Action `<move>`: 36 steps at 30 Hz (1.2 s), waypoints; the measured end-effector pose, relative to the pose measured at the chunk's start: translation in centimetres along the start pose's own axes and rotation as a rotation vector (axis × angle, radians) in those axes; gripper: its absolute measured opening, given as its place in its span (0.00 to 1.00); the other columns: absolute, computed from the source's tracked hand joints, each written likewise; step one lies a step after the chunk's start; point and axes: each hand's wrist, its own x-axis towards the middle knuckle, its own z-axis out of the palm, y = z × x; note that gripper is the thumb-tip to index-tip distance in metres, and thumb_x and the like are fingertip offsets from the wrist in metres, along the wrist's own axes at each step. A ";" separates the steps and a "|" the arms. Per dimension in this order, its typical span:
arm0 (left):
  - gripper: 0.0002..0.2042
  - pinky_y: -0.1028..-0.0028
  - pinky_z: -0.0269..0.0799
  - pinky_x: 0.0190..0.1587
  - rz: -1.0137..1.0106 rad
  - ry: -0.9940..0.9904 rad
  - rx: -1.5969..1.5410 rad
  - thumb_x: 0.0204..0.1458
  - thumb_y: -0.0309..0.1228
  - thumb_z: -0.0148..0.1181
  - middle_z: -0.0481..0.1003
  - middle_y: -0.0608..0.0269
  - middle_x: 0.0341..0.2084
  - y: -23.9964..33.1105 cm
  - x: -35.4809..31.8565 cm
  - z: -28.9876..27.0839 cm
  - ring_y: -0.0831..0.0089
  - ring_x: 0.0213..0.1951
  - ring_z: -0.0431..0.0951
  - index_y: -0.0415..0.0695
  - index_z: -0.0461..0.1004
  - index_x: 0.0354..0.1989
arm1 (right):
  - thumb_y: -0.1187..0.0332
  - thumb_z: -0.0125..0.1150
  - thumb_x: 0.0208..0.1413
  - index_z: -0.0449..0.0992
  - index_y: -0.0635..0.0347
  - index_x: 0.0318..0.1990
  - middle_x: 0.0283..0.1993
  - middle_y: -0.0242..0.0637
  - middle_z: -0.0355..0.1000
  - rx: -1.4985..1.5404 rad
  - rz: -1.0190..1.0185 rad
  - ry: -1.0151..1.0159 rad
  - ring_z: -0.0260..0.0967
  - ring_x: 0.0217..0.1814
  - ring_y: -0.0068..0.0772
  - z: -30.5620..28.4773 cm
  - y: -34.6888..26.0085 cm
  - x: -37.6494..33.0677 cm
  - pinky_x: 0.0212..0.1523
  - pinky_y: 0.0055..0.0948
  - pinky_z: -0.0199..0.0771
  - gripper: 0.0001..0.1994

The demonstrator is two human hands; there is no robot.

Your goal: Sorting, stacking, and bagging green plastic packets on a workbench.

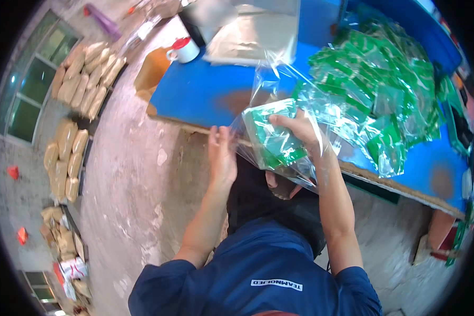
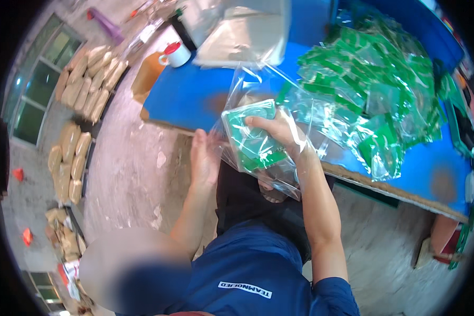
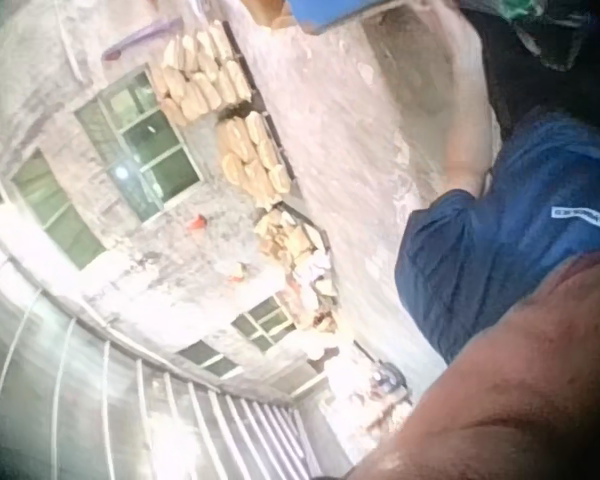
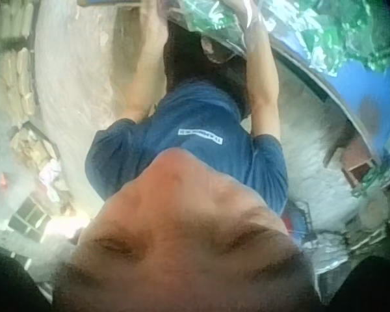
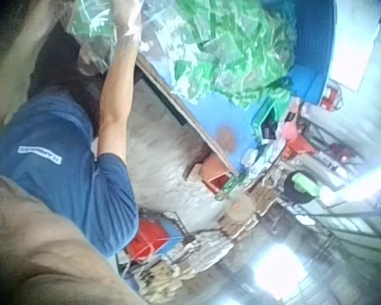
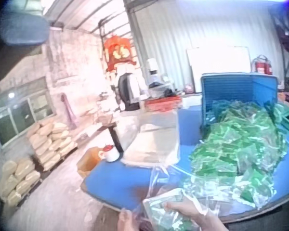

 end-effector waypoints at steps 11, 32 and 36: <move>0.39 0.57 0.68 0.63 0.274 -0.126 -0.170 0.62 0.42 0.62 0.61 0.46 0.63 3.1 4.5 -1.1 0.55 0.64 0.66 0.41 0.46 0.72 | 0.60 0.73 0.51 0.75 0.66 0.54 0.46 0.37 0.78 0.111 -0.018 0.110 0.76 0.45 0.27 1.9 -0.2 0.3 0.45 0.27 0.77 0.26; 0.38 0.59 0.67 0.64 -0.370 -0.301 -0.267 0.58 0.62 0.55 0.71 0.60 0.62 1.9 0.6 -0.4 0.64 0.62 0.70 0.43 0.65 0.66 | 0.36 0.56 0.61 0.75 0.60 0.60 0.55 0.41 0.76 -0.411 0.049 -0.196 0.75 0.51 0.31 2.3 -1.9 2.8 0.53 0.31 0.74 0.35; 0.36 0.57 0.68 0.64 -0.519 -0.212 -0.417 0.56 0.57 0.62 0.71 0.61 0.62 0.3 2.7 -1.5 0.63 0.62 0.70 0.44 0.66 0.65 | 0.33 0.40 0.65 0.71 0.59 0.62 0.58 0.36 0.74 0.363 0.170 -0.154 0.73 0.56 0.30 0.0 2.8 6.1 0.56 0.32 0.74 0.37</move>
